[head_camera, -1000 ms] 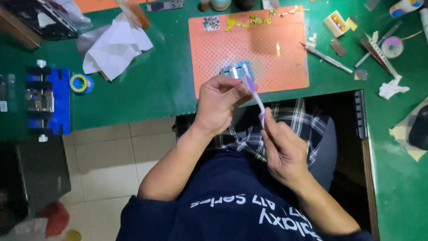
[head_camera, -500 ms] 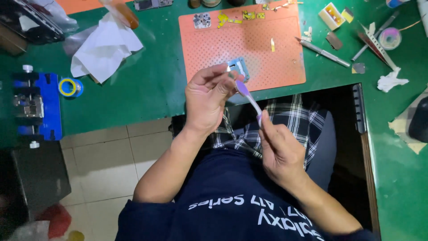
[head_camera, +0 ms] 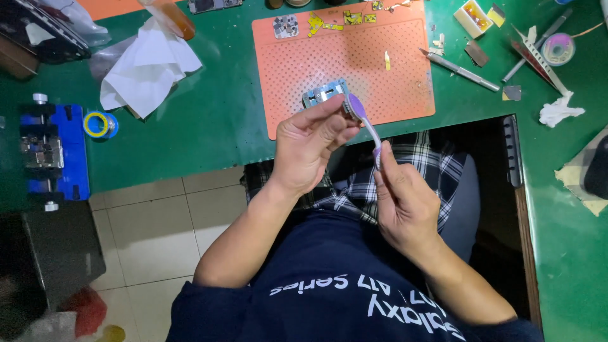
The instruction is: The person cleans a small electronic component using a toothbrush and a tissue. They then use a precision knife to scrape residue off the component and wipe it again with a tissue. Finally, they handle a small circuit board and a perforated metal sheet.
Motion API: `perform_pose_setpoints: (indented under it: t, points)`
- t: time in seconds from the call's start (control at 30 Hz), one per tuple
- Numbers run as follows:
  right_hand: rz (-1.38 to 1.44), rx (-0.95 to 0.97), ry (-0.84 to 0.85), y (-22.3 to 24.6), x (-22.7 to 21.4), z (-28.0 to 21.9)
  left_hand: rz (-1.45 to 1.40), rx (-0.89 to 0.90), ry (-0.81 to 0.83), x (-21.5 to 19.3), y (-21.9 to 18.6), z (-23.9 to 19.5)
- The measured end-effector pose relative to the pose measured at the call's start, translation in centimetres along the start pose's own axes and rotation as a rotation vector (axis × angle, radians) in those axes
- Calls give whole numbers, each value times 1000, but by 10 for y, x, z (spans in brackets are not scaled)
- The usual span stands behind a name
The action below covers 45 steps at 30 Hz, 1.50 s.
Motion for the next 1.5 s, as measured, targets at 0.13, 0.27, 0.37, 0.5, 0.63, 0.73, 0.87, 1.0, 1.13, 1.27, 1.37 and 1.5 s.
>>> perform_pose_setpoints:
  t: [0.13,0.27,0.37,0.5,0.63,0.73,0.87,1.0,1.13,1.27,1.37,1.5]
  points:
    - [5,13,9,4,1,-3,-47,-13,-48,-6,2,5]
    - [13,9,19,7,4,0,-38,0,-67,-10,7,8]
    - [17,-5,40,10,6,10,-63,-57,-68,-20,24,14]
    - [71,55,65,7,6,4,-65,-82,-66,-24,20,10]
    - [81,42,68,9,3,6,-50,-79,-13,-15,14,13]
    - [99,46,77,8,8,10,-35,-91,-10,-13,10,10]
    - [116,52,66,4,5,2,-11,-76,53,-17,8,17]
    - [74,29,71,5,7,2,18,-108,62,-9,6,7]
    - [-41,-41,39,6,4,3,115,-26,67,-7,-4,13]
    - [-134,-107,26,5,6,4,217,26,73,-2,-8,10]
    - [-143,-45,42,1,2,-9,219,47,62,-4,-23,10]
    - [-186,-97,19,2,1,0,270,59,92,0,-14,12]
Point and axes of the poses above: each hand's wrist, its own z-axis towards the middle knuckle, its own x-axis out of the palm, y = z × x, the point moved 9 cm from there along z, towards the middle knuckle, and after that the axes turned 11 degrees about z, right-handed, at the moved point
